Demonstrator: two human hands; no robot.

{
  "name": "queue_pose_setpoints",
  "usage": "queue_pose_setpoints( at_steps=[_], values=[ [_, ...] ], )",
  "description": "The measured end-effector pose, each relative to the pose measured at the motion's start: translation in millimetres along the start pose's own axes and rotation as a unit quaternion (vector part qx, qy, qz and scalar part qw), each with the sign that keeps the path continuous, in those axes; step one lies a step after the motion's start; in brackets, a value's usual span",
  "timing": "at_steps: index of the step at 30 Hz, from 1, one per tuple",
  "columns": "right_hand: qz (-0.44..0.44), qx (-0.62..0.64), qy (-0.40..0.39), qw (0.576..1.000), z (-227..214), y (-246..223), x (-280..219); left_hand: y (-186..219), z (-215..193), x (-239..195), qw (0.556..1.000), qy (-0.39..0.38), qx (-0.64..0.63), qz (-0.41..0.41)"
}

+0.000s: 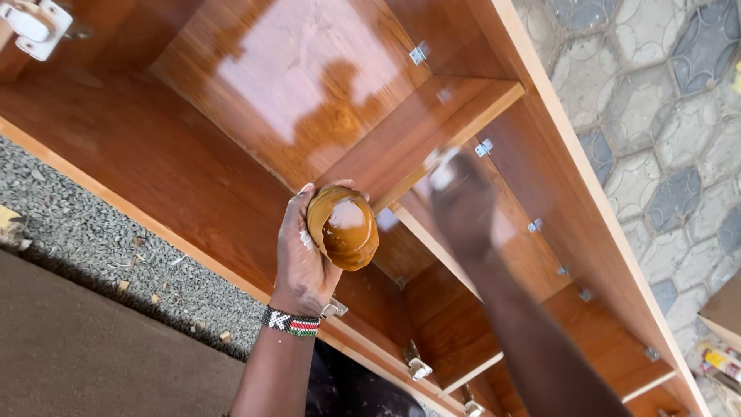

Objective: The person applies a brown liquid finish to the interior of a wooden cabinet using a cloth. They repeatedly dip the cloth into a container held in the left hand and wipe the shelves and side panels of the cabinet.

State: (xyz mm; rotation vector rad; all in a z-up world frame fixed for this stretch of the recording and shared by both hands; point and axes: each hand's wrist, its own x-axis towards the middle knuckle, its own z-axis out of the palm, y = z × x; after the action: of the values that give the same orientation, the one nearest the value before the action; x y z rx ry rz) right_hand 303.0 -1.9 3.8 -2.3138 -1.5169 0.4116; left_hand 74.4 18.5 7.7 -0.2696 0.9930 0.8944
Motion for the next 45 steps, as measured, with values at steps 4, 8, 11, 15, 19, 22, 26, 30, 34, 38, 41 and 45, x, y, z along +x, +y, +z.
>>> queue_pose_setpoints(
  at_steps=[4,8,11,15,19,22,26,30,34,38,41,45],
  values=[
    [0.023,-0.014,-0.184,0.983,3.8,-32.6,-67.4,-0.3,5.2,1.4,0.999,0.004,-0.021,0.026],
    [0.142,0.152,-0.125,0.97,-81.2,-80.5,-71.6,-7.4,-4.3,14.6,1.0,-0.002,0.007,0.028],
    [0.057,0.095,-0.118,0.987,-114.9,-86.3,-77.4,-24.0,-2.9,15.3,0.999,-0.038,0.012,0.018],
    [-0.17,0.0,-0.083,0.982,-104.3,-92.8,-78.5,-27.4,21.8,-2.0,0.995,-0.02,0.06,-0.072],
    [-0.151,-0.066,-0.119,0.979,-91.1,-78.0,-74.7,-46.4,22.9,-4.8,0.997,-0.033,0.032,-0.067],
    [-0.158,-0.09,-0.118,0.976,-87.7,-70.3,-74.5,-47.0,24.5,-7.4,0.996,-0.059,0.038,-0.064],
    [-0.145,-0.096,-0.126,0.977,-88.2,-67.1,-73.7,-50.5,24.0,-4.0,0.994,-0.069,0.045,-0.069],
    [-0.076,-0.07,-0.156,0.982,-90.5,-60.1,-70.4,-52.0,23.4,-2.9,0.995,-0.054,0.06,-0.055],
    [0.316,0.149,-0.205,0.914,-109.0,-86.9,-47.2,-52.9,20.6,-1.6,0.996,-0.034,0.066,-0.045],
    [0.404,0.317,-0.143,0.846,-108.2,-67.6,-51.4,-48.9,31.4,-1.1,0.994,0.029,0.091,-0.061],
    [0.362,0.305,-0.148,0.869,-111.2,-73.7,-64.5,-53.2,29.9,0.9,0.99,0.065,0.11,-0.063],
    [0.313,0.248,-0.183,0.898,-115.5,-84.1,-67.9,-44.7,38.3,-7.7,0.983,0.089,0.142,-0.073]
  ],
)
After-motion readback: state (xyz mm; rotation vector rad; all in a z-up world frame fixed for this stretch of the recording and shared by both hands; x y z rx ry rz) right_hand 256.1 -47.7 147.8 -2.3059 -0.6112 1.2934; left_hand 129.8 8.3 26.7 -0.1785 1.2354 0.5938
